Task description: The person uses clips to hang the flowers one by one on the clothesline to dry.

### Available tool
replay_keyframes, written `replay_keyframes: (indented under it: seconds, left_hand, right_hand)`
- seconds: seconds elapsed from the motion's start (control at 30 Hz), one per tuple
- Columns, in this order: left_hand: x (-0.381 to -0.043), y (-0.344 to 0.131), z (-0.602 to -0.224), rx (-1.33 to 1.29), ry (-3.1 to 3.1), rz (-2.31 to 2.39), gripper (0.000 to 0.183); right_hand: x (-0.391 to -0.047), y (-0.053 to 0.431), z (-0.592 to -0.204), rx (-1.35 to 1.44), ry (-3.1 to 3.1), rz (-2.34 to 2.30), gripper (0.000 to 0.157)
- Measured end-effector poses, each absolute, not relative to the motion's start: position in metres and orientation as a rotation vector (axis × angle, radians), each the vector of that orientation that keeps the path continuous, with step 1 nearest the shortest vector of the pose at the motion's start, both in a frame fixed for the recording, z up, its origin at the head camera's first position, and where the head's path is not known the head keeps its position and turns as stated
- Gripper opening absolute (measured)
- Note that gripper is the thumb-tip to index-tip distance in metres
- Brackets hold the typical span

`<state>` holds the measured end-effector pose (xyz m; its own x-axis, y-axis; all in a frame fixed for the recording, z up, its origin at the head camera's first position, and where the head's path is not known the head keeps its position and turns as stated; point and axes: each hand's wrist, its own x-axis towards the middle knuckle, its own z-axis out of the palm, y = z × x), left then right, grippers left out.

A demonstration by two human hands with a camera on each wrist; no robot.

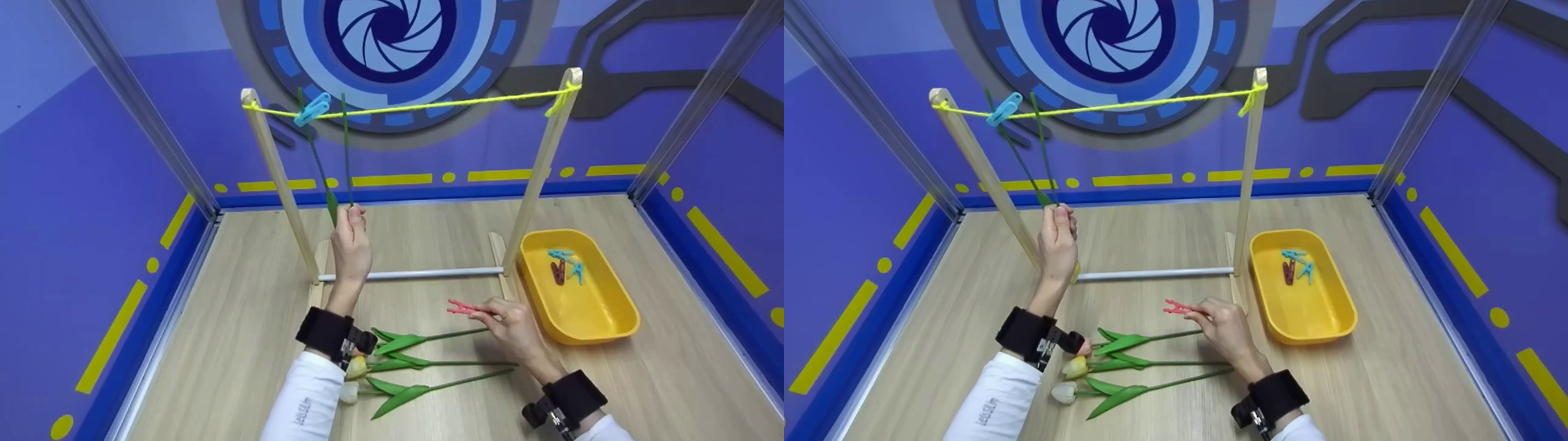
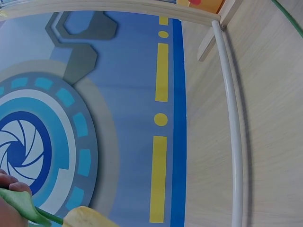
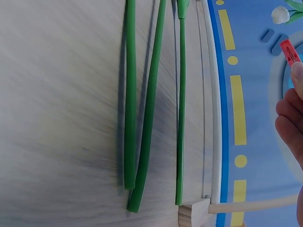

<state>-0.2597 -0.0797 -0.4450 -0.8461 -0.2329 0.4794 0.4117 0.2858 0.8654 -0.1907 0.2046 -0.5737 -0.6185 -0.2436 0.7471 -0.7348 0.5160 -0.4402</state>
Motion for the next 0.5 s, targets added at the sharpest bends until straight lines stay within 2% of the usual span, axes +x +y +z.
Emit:
replay_keyframes:
  seconds: [0.5]
  left_hand:
    - [-0.258,-0.069,-0.435,-0.115,-2.025,-1.653,0.027]
  right_hand:
    - [-0.188,0.203,-0.561,0.796,-2.153,1.024,0.02]
